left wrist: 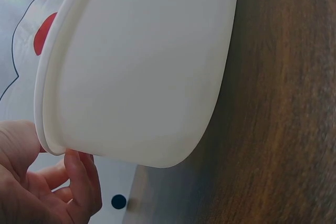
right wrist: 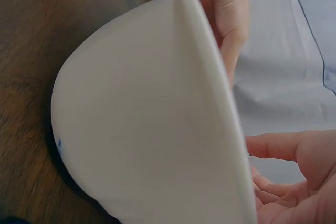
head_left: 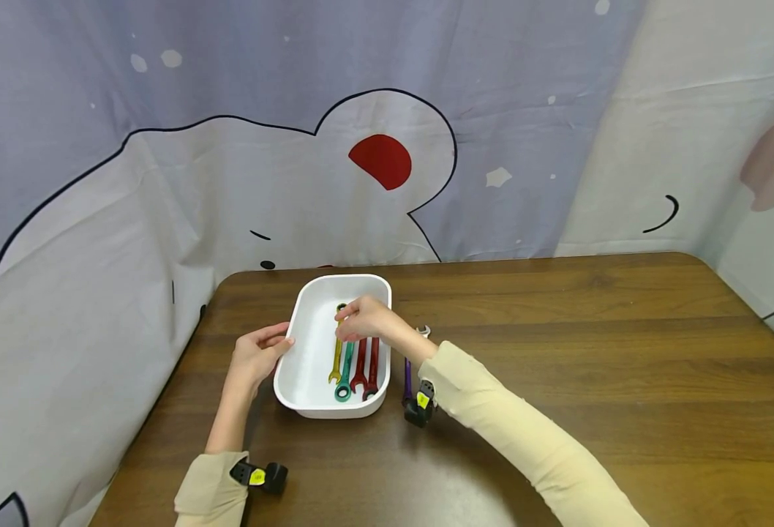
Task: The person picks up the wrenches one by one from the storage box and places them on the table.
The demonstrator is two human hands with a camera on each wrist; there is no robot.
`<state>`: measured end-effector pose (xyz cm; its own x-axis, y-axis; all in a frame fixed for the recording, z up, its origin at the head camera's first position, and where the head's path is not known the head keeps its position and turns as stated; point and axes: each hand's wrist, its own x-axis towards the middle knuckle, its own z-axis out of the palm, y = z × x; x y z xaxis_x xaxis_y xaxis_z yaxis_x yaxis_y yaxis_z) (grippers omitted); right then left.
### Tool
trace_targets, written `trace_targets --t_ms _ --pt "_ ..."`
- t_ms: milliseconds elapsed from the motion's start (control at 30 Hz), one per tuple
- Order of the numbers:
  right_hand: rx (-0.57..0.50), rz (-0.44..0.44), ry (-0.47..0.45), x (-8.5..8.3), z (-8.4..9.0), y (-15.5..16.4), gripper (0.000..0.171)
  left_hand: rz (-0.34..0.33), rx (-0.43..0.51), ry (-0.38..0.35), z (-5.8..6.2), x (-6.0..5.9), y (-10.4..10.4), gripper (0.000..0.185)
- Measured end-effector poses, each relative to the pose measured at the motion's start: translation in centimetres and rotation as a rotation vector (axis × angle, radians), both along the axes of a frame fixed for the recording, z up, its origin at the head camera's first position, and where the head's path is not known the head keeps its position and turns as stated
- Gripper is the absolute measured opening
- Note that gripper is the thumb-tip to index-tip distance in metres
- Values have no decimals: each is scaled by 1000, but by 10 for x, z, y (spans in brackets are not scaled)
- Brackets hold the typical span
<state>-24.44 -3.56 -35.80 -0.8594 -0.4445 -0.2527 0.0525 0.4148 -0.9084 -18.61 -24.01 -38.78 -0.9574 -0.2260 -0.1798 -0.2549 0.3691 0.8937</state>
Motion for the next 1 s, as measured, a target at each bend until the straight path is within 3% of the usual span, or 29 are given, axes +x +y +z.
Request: trace_targets --t_ms 567,1000 --pt "65 -67 -1 -10 -12 -14 34 0 0 -8 -2 0 -1 43" --pt "137 -67 26 -16 -21 -20 32 13 -7 -21 0 -2 0 42"
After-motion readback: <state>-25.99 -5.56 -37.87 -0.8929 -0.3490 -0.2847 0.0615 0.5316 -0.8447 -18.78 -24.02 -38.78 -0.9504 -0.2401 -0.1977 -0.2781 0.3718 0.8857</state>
